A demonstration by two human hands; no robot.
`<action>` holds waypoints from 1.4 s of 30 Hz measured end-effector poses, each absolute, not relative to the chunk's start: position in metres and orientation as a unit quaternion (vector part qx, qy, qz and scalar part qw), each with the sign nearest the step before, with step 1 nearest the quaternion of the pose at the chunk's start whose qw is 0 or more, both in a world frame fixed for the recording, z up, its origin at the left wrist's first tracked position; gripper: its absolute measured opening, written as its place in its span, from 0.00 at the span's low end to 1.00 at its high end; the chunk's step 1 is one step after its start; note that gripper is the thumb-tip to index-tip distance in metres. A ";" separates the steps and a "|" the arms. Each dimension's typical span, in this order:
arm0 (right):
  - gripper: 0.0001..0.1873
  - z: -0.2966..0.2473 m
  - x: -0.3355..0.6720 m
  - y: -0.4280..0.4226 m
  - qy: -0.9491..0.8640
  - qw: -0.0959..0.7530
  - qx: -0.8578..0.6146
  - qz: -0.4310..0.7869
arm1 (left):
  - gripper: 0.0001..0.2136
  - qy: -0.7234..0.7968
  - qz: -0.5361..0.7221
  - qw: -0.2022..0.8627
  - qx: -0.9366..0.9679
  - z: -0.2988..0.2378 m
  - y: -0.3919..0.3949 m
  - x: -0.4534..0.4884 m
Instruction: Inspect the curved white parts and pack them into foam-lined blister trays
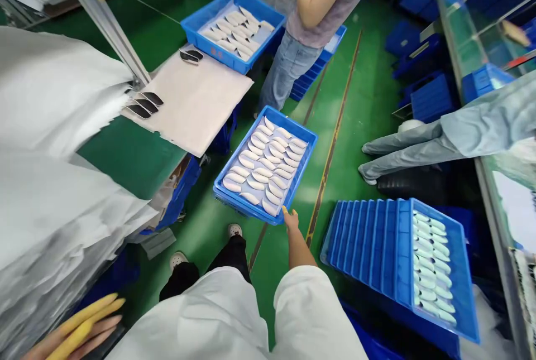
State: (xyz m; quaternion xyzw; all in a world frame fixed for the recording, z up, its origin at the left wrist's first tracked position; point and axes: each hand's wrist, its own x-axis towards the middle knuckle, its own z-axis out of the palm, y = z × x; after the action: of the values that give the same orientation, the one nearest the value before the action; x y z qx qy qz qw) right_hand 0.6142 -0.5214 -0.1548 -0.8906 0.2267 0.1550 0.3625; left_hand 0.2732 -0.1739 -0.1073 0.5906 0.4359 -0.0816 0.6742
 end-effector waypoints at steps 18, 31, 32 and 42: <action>0.33 -0.255 0.755 -0.596 0.341 0.615 -0.647 0.297 | 0.13 0.613 -0.110 0.703 0.343 -0.306 -0.305 0.611; 0.29 -0.262 0.772 -0.611 0.363 0.689 -0.560 0.282 | 0.39 0.613 -0.029 0.612 0.499 -0.295 -0.274 0.605; 0.29 -0.262 0.770 -0.613 0.363 0.690 -0.558 0.284 | 0.37 0.601 -0.043 0.617 0.507 -0.295 -0.263 0.612; 0.19 -0.247 0.780 -0.608 0.344 0.677 -0.588 0.280 | 0.29 0.382 -0.280 0.762 0.441 -0.289 -0.232 0.660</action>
State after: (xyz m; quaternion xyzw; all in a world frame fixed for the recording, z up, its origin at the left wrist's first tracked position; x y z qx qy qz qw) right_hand 0.7802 -0.6084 -0.2474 -0.5875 0.3437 0.2801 0.6769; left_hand 0.6603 -0.2318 -0.2891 0.4407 0.3823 -0.2802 0.7624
